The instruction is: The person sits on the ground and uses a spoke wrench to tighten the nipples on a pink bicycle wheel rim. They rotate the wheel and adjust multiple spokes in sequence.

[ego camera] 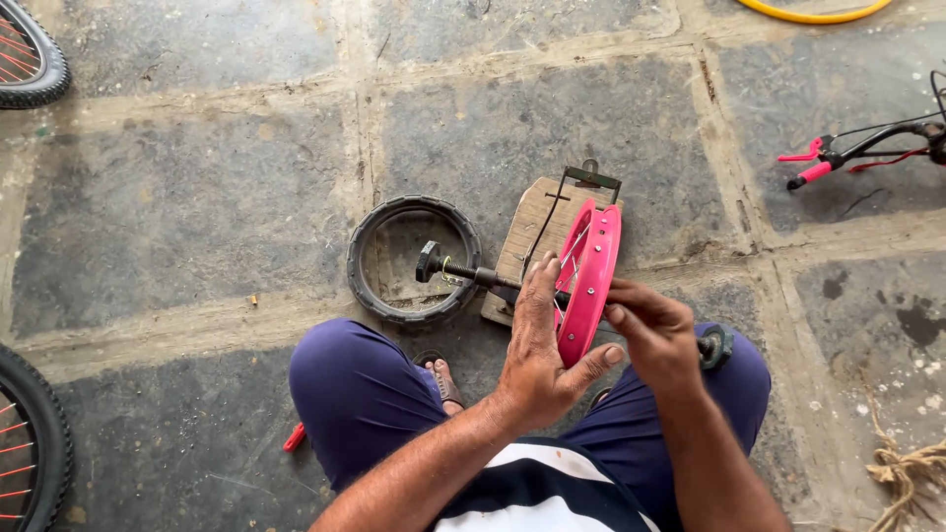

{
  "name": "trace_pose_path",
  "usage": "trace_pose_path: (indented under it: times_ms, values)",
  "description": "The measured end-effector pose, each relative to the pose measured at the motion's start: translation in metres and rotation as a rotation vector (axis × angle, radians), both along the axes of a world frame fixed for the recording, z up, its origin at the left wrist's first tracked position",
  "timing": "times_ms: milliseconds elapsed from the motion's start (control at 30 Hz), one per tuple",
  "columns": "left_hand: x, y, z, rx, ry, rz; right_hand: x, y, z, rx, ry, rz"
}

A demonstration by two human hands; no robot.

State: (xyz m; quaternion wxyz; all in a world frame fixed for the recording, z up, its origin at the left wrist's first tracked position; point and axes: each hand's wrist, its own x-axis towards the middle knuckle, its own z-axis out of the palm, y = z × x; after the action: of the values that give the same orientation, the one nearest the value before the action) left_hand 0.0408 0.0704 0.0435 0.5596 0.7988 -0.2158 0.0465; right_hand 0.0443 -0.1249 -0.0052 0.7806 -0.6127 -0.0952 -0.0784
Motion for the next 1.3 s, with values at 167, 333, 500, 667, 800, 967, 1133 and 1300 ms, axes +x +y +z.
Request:
trace_pose_path:
  times_ms: [167,333,500,667,800,967,1133,1300]
  values:
    - [-0.003,-0.004,0.007,0.011,0.016,0.015,0.037,-0.032,0.003,0.261,0.271,0.371]
    - [-0.003,0.001,0.020,-0.004,0.069,-0.004,0.036,-0.010,0.012,0.006,0.255,0.369]
    - [-0.007,0.002,0.018,0.054,0.081,-0.065,0.014,0.012,0.014,-0.633,0.040,-0.241]
    - [-0.008,0.000,0.012,0.026,0.056,-0.052,0.038,0.003,0.015,-0.348,0.293,0.161]
    - [-0.010,-0.001,0.011,0.059,0.049,-0.034,0.020,0.035,0.001,-0.821,-0.272,-0.334]
    - [-0.011,0.003,0.018,0.007,0.145,-0.049,0.019,0.025,0.004,0.098,0.344,0.150]
    - [-0.009,0.002,0.029,-0.036,0.167,-0.044,0.037,-0.016,0.023,0.420,0.538,0.604]
    - [-0.010,-0.001,0.021,-0.103,0.170,0.002,0.011,0.021,-0.001,-0.426,0.070,-0.270]
